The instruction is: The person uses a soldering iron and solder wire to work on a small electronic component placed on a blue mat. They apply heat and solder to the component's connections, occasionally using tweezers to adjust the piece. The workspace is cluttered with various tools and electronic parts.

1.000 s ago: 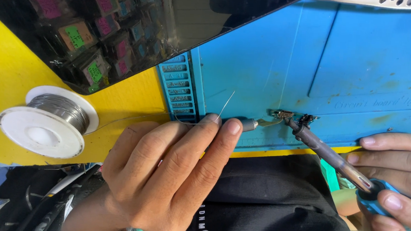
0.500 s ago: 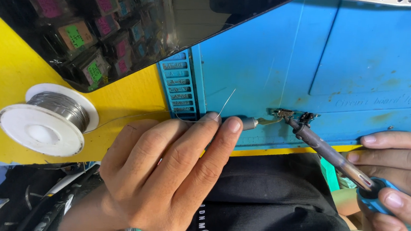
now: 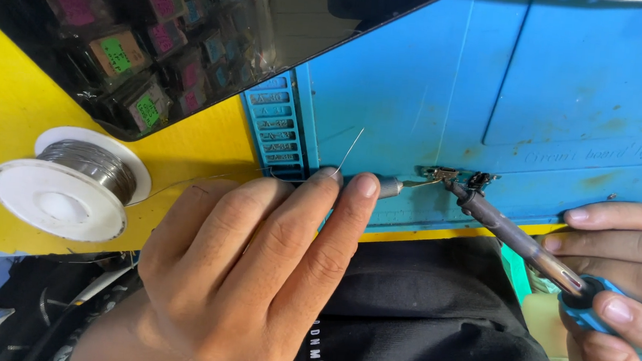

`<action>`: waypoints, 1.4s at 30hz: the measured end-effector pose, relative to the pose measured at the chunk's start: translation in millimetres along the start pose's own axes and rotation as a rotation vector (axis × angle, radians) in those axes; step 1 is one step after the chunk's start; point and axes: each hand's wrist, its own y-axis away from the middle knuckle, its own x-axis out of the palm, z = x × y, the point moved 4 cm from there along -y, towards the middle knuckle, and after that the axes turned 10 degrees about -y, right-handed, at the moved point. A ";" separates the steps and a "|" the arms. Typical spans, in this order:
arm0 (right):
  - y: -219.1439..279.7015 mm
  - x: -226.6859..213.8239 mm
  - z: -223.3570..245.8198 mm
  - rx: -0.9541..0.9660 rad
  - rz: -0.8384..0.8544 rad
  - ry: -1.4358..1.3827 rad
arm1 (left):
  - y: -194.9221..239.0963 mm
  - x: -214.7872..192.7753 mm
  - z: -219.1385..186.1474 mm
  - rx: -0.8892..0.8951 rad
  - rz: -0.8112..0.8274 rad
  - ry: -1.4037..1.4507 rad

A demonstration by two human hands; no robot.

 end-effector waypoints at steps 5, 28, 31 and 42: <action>0.3 2.3 -4.5 -0.079 -0.072 -0.004 | -0.1 0.8 1.7 0.000 -0.014 0.012; -5.5 2.7 -4.5 -0.099 -0.049 0.010 | 3.4 4.3 1.9 0.026 -0.051 -0.001; -2.9 0.5 -3.4 -0.072 -0.019 0.012 | 2.7 4.2 1.3 0.009 -0.047 0.003; -1.5 1.4 -0.6 -0.028 -0.031 0.013 | 4.0 4.2 0.0 -0.006 -0.015 0.010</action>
